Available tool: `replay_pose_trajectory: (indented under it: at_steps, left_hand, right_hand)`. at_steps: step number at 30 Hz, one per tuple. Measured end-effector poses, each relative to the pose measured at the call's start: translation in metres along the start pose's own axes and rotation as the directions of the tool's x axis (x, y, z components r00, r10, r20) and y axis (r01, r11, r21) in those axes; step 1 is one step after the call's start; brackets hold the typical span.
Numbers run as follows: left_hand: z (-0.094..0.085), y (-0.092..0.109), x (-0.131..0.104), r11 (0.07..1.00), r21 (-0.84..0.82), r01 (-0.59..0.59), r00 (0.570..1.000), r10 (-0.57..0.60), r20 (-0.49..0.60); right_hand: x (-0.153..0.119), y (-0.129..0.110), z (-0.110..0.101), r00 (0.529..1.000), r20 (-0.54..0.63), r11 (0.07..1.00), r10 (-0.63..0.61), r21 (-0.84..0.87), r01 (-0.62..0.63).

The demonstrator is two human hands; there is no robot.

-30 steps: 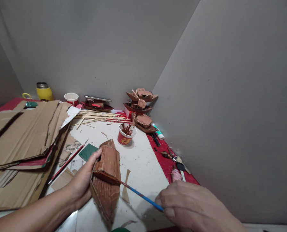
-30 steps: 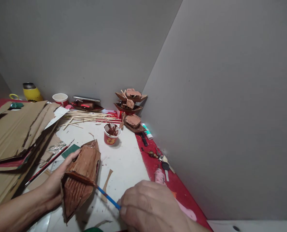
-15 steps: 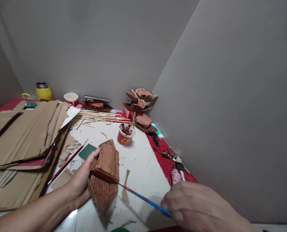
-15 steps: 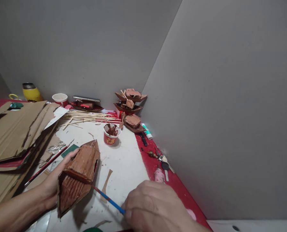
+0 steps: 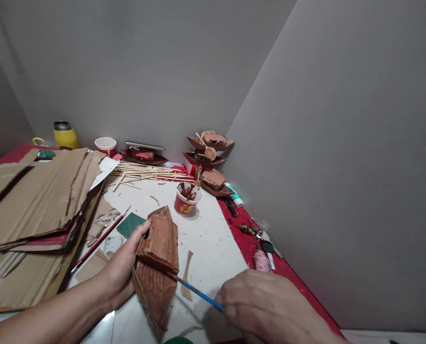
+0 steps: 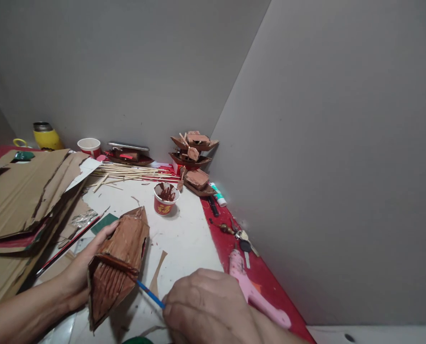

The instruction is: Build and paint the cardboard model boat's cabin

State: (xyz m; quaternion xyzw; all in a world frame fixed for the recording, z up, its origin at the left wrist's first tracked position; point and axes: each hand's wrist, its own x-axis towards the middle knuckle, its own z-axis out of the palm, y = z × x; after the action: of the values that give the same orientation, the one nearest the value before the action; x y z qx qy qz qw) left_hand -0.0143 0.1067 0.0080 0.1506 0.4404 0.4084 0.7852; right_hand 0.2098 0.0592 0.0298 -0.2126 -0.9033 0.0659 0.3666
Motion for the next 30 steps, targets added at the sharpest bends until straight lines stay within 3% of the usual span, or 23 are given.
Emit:
replay_pose_trajectory:
  at_steps: [5, 14, 20, 26, 30]
  left_hand:
    - [-0.003, -0.002, 0.002, 0.999, 0.03, 0.033, 0.999, -0.033, 0.007]
    - [-0.003, -0.002, 0.006, 0.999, -0.015, 0.029, 0.998, -0.028, 0.052]
    - [-0.003, -0.003, 0.004, 0.998, 0.041, 0.046, 0.998, -0.047, 0.03]
    - [0.0, -0.002, 0.005, 0.996, 0.054, 0.072, 0.997, -0.074, 0.025]
    - [-0.001, -0.002, 0.006, 0.997, 0.041, 0.066, 0.997, -0.068, 0.037]
  right_hand:
    - [-0.011, 0.001, -0.001, 0.993, 0.119, 1.0, 0.024, 0.011, -0.026]
    - [-0.015, 0.004, 0.004, 0.991, 0.125, 0.999, 0.038, -0.022, -0.036]
    - [-0.012, 0.002, 0.001, 0.991, 0.108, 0.995, -0.078, -0.05, 0.083]
    - [-0.007, 0.007, 0.006, 0.983, 0.163, 0.991, -0.082, -0.095, 0.099]
    - [-0.01, 0.007, 0.007, 0.989, 0.108, 0.993, -0.097, -0.057, 0.103]
